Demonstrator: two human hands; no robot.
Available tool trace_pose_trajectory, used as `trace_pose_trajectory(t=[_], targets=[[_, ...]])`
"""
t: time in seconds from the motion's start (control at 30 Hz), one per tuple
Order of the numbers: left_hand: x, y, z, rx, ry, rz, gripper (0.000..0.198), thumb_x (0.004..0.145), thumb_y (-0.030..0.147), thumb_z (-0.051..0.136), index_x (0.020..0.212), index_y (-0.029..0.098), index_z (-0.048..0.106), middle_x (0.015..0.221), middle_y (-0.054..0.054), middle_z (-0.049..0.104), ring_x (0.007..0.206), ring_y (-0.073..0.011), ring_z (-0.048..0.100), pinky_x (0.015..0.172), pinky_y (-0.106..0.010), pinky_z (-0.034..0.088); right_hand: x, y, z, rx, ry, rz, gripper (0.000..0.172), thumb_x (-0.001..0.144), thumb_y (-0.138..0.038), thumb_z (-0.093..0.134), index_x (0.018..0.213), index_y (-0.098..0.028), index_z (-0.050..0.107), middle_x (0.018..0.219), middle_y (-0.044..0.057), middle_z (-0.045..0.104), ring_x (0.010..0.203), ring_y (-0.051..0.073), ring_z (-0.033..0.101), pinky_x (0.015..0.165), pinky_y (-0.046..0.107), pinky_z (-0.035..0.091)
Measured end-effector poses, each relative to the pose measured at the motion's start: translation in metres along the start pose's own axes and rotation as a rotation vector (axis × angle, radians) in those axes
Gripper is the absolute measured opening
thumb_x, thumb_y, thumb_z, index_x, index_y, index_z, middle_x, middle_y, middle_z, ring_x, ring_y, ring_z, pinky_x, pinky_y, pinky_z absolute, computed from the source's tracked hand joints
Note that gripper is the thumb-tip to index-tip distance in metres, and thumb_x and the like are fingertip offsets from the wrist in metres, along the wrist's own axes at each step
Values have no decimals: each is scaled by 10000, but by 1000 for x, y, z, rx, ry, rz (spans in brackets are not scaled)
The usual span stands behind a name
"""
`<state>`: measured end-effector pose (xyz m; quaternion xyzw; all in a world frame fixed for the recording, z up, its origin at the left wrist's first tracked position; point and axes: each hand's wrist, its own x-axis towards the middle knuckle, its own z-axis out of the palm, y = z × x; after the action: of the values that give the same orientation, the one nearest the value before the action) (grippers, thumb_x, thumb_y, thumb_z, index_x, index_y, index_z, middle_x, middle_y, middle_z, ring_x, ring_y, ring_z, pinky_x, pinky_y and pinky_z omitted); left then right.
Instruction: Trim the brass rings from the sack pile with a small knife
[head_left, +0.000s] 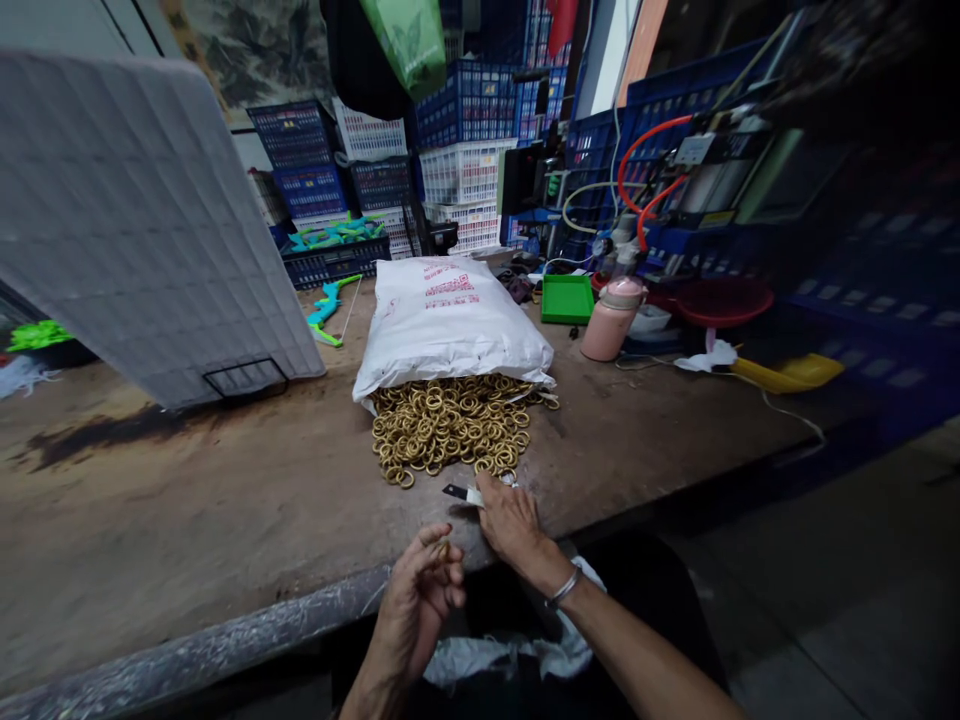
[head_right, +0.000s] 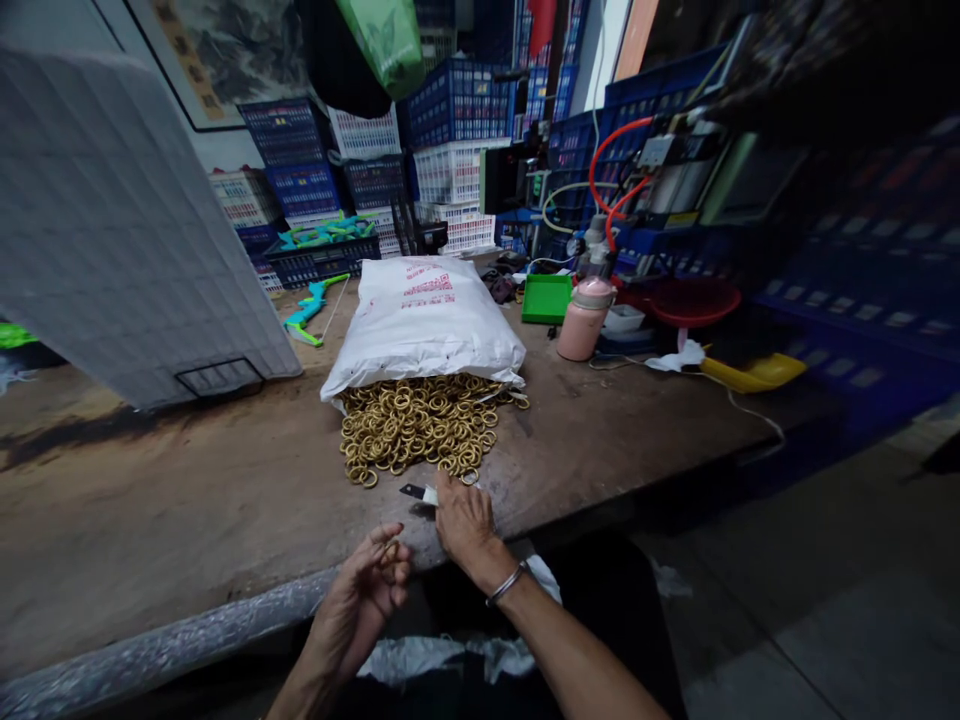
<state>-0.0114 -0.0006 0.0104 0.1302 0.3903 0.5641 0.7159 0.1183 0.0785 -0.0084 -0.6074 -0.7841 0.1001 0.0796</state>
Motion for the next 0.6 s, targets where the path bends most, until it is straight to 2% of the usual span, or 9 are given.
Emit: trace_pose_trajectory(t=[0.13, 0.2, 0.27, 0.43, 0.6], targets=[[5, -1, -5, -116, 61, -41, 120, 665, 222, 661, 671, 121, 596, 688, -25, 609, 573, -99, 546, 463, -194, 406, -5, 9, 6, 27, -16, -120, 302, 767, -115, 399, 1048, -173, 493, 920, 87, 606, 813, 198, 540, 683, 287, 309], [8, -2, -7, -115, 75, -36, 138, 669, 232, 667, 651, 120, 589, 681, -27, 611, 577, -104, 552, 458, -194, 404, -9, 15, 10, 56, -11, -208, 309, 759, -130, 415, 1054, -188, 488, 950, 72, 598, 845, 186, 530, 705, 273, 307], [10, -3, -6, -88, 71, -31, 157, 671, 255, 673, 670, 125, 585, 674, -23, 606, 582, -109, 557, 447, -190, 395, -11, 18, 13, 84, -4, -236, 288, 773, -155, 413, 1047, -201, 487, 941, 54, 598, 836, 175, 530, 699, 262, 308], [12, -2, -1, -26, 58, -29, 245, 629, 310, 708, 760, 148, 578, 662, 11, 564, 568, -90, 540, 439, -176, 374, -9, 14, 17, 88, 52, -97, 253, 810, -209, 413, 1057, -192, 466, 948, 68, 605, 802, 181, 549, 665, 263, 313], [14, 0, 2, 120, 93, 17, 295, 611, 358, 707, 739, 173, 517, 528, 79, 444, 437, -41, 418, 389, -141, 272, -8, 5, 12, 98, 63, -20, 198, 827, -222, 411, 1009, -181, 479, 952, 93, 607, 820, 192, 559, 658, 267, 314]])
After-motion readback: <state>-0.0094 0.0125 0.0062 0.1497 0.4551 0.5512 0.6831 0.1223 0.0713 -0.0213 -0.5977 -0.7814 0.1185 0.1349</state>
